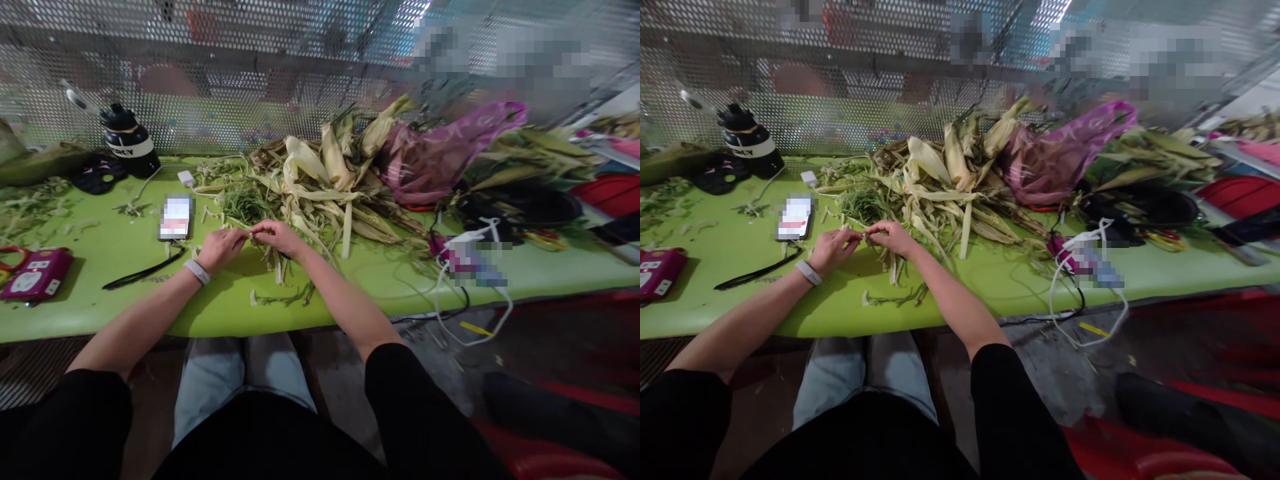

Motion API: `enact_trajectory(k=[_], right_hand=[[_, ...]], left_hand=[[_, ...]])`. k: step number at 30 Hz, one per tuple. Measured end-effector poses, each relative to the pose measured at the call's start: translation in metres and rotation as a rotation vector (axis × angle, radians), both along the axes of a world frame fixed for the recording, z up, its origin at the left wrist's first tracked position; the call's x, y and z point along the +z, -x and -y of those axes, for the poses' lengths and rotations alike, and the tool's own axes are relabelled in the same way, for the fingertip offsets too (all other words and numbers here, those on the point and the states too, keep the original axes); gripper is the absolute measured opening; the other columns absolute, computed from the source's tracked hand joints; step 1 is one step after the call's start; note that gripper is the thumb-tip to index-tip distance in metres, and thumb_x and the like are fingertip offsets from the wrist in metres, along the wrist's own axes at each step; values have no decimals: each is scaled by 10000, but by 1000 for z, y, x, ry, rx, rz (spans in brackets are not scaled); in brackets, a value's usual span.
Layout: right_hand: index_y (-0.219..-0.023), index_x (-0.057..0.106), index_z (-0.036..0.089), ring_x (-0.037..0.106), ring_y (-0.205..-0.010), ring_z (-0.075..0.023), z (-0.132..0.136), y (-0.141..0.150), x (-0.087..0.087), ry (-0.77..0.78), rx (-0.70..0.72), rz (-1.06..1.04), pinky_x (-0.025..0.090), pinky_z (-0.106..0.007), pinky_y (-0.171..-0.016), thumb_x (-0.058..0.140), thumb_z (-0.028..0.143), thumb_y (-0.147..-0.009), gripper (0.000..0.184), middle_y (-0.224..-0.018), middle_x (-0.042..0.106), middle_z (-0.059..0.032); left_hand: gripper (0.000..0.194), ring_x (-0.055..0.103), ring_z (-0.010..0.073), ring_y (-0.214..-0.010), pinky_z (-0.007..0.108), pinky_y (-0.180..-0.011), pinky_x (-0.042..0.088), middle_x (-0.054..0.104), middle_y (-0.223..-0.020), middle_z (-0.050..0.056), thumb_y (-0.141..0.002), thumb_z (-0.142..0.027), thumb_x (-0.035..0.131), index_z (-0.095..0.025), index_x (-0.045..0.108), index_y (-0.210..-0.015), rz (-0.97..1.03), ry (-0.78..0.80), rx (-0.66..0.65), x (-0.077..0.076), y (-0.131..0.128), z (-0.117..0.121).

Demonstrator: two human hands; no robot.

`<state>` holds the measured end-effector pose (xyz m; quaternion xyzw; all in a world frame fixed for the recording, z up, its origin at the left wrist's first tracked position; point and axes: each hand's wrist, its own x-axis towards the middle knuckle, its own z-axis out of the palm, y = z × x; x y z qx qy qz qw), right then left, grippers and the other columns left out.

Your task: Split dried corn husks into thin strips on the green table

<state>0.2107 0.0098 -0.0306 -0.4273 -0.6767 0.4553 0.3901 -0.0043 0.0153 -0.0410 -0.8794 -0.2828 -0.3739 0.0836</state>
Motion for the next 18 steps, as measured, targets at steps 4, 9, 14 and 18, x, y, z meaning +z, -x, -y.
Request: enact_trajectory(k=[4, 9, 14, 18], right_hand=[[-924, 745, 149, 646, -1000, -200, -2, -1, -2, -59, 7, -8, 465, -367, -985, 735, 390, -754, 295, -1041, 707, -83], [-883, 744, 158, 655, -955, -207, -7, -1, -8, -179, -10, 12, 474, -385, -962, 721, 426, -773, 291, -966, 719, -80], [-804, 729, 198, 649, -945, -194, -9, -3, -9, -409, -50, 97, 483, -366, -941, 693, 394, -805, 199, -956, 717, -69], [-790, 728, 213, 637, -928, -205, -6, -4, -4, -545, -83, 219, 474, -371, -908, 669, 332, -829, 139, -942, 714, -72]], left_hand=[[156, 675, 143, -632, 239, -592, 466, 743, -787, 40, -959, -292, 524, -182, 634, -952, -2, 3, 14, -1, 0, 0], [143, 680, 145, -630, 239, -580, 465, 745, -781, 44, -949, -283, 543, -180, 643, -947, 26, 11, -9, 0, 1, 0], [113, 688, 137, -636, 229, -589, 477, 761, -808, 38, -920, -266, 586, -182, 654, -953, 84, 79, -9, 0, 1, 1], [126, 695, 124, -623, 209, -567, 479, 769, -807, 31, -903, -267, 604, -174, 662, -964, 154, 135, 14, 2, -2, 4]])
